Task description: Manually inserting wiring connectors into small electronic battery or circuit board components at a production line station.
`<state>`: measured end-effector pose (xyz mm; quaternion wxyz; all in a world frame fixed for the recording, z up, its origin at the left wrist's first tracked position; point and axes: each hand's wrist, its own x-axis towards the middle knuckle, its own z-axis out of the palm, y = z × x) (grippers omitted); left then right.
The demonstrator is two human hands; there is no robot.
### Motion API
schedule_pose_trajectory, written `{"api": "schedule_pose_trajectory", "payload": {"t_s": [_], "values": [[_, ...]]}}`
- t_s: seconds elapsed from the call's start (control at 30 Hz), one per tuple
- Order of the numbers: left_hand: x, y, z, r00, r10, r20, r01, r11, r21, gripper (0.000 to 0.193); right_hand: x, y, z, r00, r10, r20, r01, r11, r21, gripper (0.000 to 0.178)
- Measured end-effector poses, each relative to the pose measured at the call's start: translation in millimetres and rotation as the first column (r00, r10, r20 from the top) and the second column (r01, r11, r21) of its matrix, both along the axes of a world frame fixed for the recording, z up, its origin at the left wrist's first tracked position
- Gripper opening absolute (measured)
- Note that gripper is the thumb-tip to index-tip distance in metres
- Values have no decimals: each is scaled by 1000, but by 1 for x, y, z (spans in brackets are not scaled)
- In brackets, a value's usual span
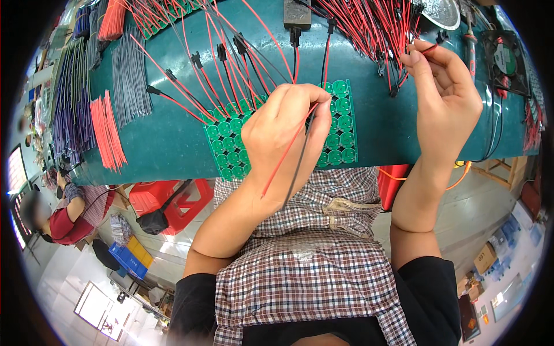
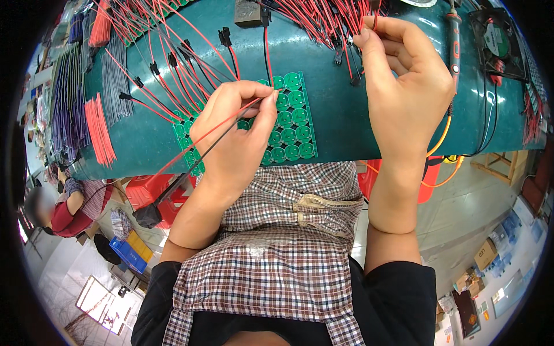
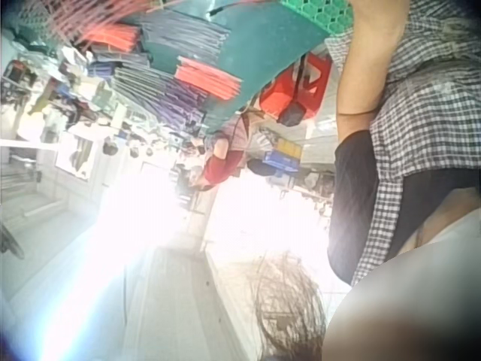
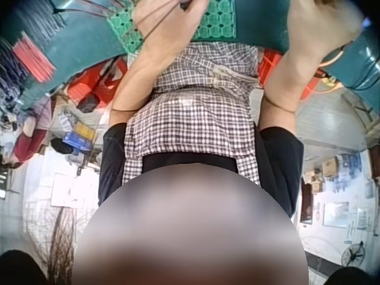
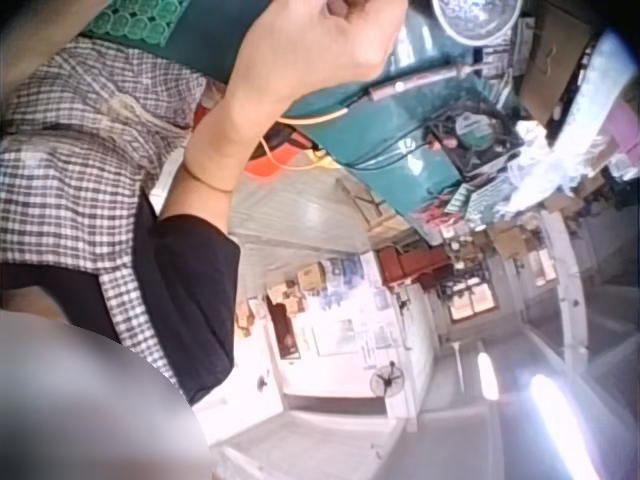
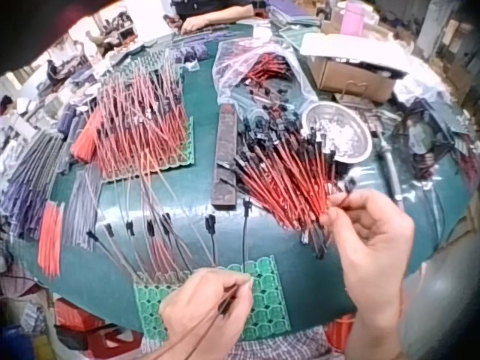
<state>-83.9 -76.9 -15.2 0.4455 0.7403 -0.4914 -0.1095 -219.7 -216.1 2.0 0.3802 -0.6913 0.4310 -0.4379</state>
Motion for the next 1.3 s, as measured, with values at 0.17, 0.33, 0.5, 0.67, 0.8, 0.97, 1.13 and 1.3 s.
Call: {"api": "schedule_pose_trajectory", "payload": {"t_s": [0.17,0.33,0.5,0.67,0.8,0.97,1.13,1.3], "values": [[-3,-2,1,1000,15,1,-15,999,33,12,-3,5,2,997,-6,82,1,998,64,11],[-6,-7,3,999,16,33,-17,998,56,13,-7,8,2,999,-23,37,22,999,42,10],[-5,-7,0,995,71,67,-73,997,31,18,-8,12,1,998,28,-48,-27,999,30,11],[-7,-8,5,998,59,12,-60,996,71,16,-9,11,0,997,47,-68,-48,999,-14,12],[-5,-11,14,999,42,11,-43,992,119,15,-10,11,-2,1000,3,-16,-3,1000,-7,10],[-1,-16,22,998,12,56,-22,983,184,16,-12,14,-7,995,16,-99,-9,997,76,12],[3,-15,24,997,1,71,-16,978,206,17,-10,20,-13,992,55,-114,-44,995,93,13],[2,-16,24,990,-34,134,5,978,208,15,-15,19,-17,993,10,115,-45,951,306,9]]}}
